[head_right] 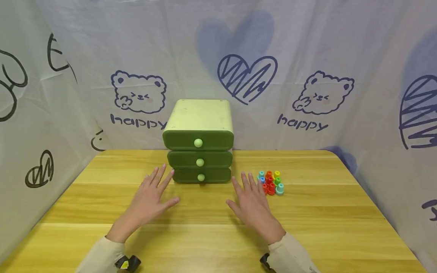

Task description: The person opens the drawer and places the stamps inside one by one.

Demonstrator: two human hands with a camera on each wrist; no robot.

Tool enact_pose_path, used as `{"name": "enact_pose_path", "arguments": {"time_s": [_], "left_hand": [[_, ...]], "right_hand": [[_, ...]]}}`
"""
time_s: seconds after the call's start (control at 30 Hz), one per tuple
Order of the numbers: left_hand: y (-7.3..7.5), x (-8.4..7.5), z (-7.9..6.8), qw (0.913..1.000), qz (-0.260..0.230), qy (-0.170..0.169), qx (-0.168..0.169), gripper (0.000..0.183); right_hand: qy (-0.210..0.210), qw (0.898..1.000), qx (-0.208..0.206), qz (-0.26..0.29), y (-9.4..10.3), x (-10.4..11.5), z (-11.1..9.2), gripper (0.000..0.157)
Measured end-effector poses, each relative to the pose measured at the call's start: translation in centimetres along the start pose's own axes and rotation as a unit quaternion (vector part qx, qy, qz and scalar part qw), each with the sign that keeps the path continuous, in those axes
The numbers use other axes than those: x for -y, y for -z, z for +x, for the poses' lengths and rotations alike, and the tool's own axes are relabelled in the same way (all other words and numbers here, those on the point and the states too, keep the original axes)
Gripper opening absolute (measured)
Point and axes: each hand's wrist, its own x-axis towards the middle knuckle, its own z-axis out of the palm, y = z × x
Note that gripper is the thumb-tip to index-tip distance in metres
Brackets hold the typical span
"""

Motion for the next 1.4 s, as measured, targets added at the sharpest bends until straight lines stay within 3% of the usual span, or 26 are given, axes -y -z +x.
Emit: {"name": "enact_pose_path", "arguments": {"time_s": [0.07, 0.13, 0.23, 0.37, 0.6, 0.7, 0.83, 1.03, 1.17, 1.3, 1.4], "left_hand": [[0.2, 0.3, 0.3, 0.9982, -0.056, 0.015, -0.014, 0.084], [0.2, 0.7, 0.7, 0.9909, -0.129, 0.03, -0.026, 0.082], [0.0, 1.3, 1.1, 0.9697, -0.235, 0.047, -0.046, 0.08], [-0.1, 1.8, 1.9, 0.9424, -0.32, 0.064, -0.074, 0.074], [1.8, 2.3, 4.6, 0.8721, -0.469, 0.093, -0.103, 0.064], [2.9, 2.5, 6.1, 0.8517, -0.501, 0.105, -0.111, 0.063], [4.1, 2.7, 8.2, 0.8387, -0.517, 0.122, -0.12, 0.063], [5.2, 2.5, 11.1, 0.8304, -0.528, 0.145, -0.101, 0.064], [5.6, 2.4, 12.3, 0.8207, -0.537, 0.167, -0.098, 0.064], [5.8, 2.5, 13.1, 0.8175, -0.537, 0.188, -0.089, 0.063], [6.0, 2.8, 13.6, 0.8112, -0.548, 0.185, -0.085, 0.061]], "right_hand": [[-0.002, 1.0, -0.009, 0.016, -0.1, 0.0, 0.1, 0.067], [-0.002, 0.999, -0.017, 0.035, -0.1, 0.1, 0.3, 0.066], [0.002, 0.998, -0.034, 0.06, -0.1, 0.2, 0.6, 0.063], [0.007, 0.993, -0.054, 0.101, 0.3, 0.4, 1.5, 0.058], [-0.011, 0.973, -0.005, 0.23, 1.2, 1.4, 4.1, 0.053], [-0.014, 0.96, 0.01, 0.28, 1.6, 1.8, 5.4, 0.053], [-0.023, 0.942, 0.014, 0.335, 2.1, 2.2, 7.1, 0.051], [-0.06, 0.918, 0.014, 0.392, 2.7, 2.8, 8.4, 0.048], [-0.076, 0.904, 0.005, 0.42, 2.8, 3.8, 9.0, 0.047], [-0.083, 0.895, -0.003, 0.439, 2.8, 4.3, 9.9, 0.046], [-0.089, 0.883, -0.001, 0.461, 3.0, 4.6, 10.6, 0.045]]}}
